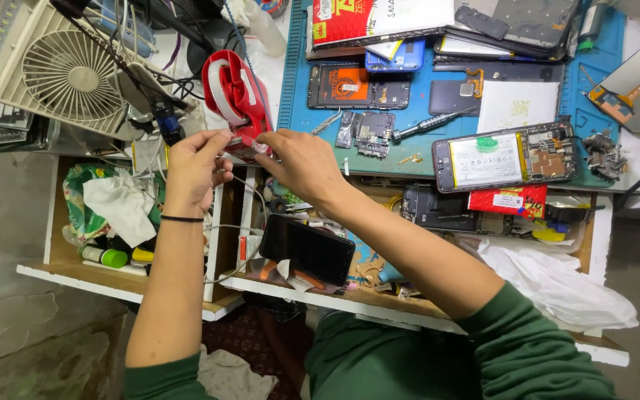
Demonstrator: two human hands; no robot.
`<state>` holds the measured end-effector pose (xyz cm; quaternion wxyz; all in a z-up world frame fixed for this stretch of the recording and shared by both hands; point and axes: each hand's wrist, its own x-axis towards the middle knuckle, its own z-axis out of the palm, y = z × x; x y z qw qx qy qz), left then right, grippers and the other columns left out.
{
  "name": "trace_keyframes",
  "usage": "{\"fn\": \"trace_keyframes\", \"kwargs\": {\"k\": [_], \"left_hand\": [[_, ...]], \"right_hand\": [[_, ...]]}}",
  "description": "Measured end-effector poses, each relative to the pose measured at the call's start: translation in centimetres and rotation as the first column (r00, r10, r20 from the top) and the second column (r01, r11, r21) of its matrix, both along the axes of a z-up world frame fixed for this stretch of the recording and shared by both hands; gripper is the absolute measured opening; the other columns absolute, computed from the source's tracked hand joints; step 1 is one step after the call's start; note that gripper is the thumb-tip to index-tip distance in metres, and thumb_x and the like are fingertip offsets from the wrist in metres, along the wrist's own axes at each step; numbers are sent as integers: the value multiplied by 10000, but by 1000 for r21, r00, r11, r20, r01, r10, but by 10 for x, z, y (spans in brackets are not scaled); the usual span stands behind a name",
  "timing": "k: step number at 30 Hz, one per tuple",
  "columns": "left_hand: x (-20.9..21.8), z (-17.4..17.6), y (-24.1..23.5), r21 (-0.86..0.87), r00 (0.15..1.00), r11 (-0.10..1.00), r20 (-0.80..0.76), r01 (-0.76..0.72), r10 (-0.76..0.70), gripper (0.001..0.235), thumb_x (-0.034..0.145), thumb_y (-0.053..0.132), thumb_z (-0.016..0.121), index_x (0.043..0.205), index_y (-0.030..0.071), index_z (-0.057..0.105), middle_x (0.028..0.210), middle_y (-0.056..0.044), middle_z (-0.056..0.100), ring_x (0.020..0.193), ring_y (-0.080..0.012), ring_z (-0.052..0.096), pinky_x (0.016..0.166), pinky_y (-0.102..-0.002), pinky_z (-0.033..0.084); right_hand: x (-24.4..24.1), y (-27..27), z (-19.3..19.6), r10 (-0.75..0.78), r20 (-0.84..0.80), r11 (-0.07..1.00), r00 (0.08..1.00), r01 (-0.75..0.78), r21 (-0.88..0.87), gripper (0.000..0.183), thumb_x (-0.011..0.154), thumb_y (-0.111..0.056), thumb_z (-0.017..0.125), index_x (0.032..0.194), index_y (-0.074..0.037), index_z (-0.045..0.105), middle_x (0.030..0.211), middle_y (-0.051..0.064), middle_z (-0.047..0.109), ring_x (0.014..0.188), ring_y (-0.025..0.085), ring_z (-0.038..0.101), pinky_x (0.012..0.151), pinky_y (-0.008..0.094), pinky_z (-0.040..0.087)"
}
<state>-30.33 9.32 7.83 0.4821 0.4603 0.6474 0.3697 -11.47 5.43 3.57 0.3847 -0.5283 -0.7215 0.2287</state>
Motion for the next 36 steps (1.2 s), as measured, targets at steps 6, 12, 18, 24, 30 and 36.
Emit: {"fn": "trace_keyframes", "kwargs": {"k": [6,12,18,24,30,36], "left_hand": [[3,-1,-1,-18,995,999,92,-27,29,167,957,211,733,1016,55,719,761,21,436,593,-153,680,522,-323,669],[9,4,-6,-3,988,999,150,-39,40,170,960,203,725,1022,45,710,788,18,442,666,-216,728,605,-424,700],[3,-10,-4,21,982,998,183,-62,57,178,964,204,728,1030,40,709,811,-23,536,689,-217,741,660,-447,710],[2,-20,-7,65,964,992,251,-110,91,159,968,204,727,1024,56,717,842,-32,595,715,-206,746,723,-462,711],[0,-28,-18,124,942,984,326,-126,79,131,965,184,742,1002,58,737,878,-62,680,826,-203,760,869,-496,674],[3,-34,-32,194,915,974,402,-116,29,123,990,171,721,985,48,727,857,-119,724,887,-201,743,969,-490,615]], "right_hand": [[-10,11,5,-22,13,1000,1000,22,-5,223,941,-274,705,1121,-150,748,815,27,706,690,274,731,560,414,576],[-9,16,11,-27,25,999,999,28,-30,221,940,-261,702,1111,-132,757,851,39,726,709,275,746,572,407,588],[-11,16,11,-11,-1,1000,1000,11,-28,232,939,-235,700,1130,-113,750,870,68,731,714,320,747,567,440,594],[-12,16,12,1,-25,999,1000,-2,-42,217,944,-209,694,1125,-104,752,884,72,741,726,313,757,569,428,603],[-11,18,14,13,-50,998,999,-16,-56,207,936,-191,692,1108,-95,754,885,79,747,749,316,761,581,437,610],[-10,14,15,6,-76,999,997,-10,-42,214,931,-180,706,1126,-102,746,954,98,743,823,337,762,635,446,619]]}}
